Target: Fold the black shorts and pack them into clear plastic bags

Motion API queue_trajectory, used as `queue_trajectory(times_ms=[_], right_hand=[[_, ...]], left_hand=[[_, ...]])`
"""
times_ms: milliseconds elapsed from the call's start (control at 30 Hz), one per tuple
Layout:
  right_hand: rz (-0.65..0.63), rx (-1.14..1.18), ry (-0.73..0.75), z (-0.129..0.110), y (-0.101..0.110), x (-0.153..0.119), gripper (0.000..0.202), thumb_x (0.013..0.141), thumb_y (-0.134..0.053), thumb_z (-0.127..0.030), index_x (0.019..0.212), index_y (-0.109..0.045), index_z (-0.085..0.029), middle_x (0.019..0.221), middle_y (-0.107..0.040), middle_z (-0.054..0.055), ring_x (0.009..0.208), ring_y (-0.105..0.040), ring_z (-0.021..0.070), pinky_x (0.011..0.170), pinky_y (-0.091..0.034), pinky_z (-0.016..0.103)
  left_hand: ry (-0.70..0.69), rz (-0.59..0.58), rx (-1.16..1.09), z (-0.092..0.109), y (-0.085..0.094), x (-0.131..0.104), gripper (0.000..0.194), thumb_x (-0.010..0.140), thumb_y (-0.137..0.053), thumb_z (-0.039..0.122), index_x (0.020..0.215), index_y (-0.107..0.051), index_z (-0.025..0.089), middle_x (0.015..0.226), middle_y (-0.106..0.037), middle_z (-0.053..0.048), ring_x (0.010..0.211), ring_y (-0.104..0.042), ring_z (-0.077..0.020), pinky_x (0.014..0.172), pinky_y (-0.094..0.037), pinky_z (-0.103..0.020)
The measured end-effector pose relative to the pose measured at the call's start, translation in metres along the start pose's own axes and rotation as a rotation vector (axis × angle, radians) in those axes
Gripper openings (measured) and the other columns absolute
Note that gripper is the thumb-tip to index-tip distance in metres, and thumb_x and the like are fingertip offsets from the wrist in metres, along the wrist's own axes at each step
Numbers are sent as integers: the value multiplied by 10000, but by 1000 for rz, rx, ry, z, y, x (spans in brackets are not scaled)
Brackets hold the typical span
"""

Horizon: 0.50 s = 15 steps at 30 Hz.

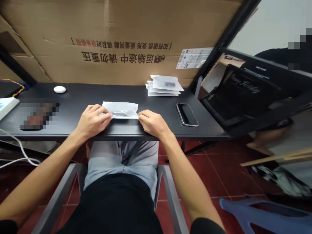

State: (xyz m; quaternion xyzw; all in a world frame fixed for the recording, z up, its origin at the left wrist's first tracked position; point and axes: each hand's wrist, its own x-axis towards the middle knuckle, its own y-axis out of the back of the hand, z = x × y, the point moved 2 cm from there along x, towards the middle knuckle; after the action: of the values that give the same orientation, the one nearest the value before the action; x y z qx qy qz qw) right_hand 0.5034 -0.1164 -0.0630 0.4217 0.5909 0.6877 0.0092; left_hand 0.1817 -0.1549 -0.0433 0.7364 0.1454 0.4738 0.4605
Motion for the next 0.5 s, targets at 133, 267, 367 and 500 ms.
queue_trajectory(times_ms=[133, 267, 367, 500], right_hand=[[69, 23, -25, 9, 4, -1, 246, 1140, -560, -185, 1061, -786, -242, 1199, -849, 105, 1061, -795, 260, 939, -646, 388], [97, 88, -15, 12, 3, -4, 222, 1159, -582, -228, 1078, -788, -244, 1193, -861, 90, 1019, -819, 236, 914, -657, 358], [118, 120, -38, 13, 0, -6, 209, 1163, -601, -257, 1101, -800, -248, 1199, -868, 83, 998, -833, 225, 901, -666, 347], [125, 120, -68, 15, 0, -8, 228, 1156, -608, -278, 1096, -826, -256, 1171, -875, 81, 971, -840, 228, 894, -684, 359]], left_hand=[[98, 40, 54, -25, 16, -22, 234, 1109, -611, 270, 1015, -825, 284, 1179, -831, -97, 1139, -702, -324, 969, -527, -518], [155, 33, -44, -21, 26, -24, 241, 1077, -701, 389, 1253, -833, 292, 1301, -806, -107, 1202, -697, -338, 1011, -557, -517], [117, -9, -144, -7, 23, -13, 404, 1050, -753, 496, 1394, -808, 293, 1328, -790, -113, 1182, -707, -323, 1038, -576, -492], [37, -72, -122, 4, 11, 6, 243, 1128, -632, 374, 1114, -851, 268, 1185, -814, -96, 1095, -724, -294, 932, -578, -441]])
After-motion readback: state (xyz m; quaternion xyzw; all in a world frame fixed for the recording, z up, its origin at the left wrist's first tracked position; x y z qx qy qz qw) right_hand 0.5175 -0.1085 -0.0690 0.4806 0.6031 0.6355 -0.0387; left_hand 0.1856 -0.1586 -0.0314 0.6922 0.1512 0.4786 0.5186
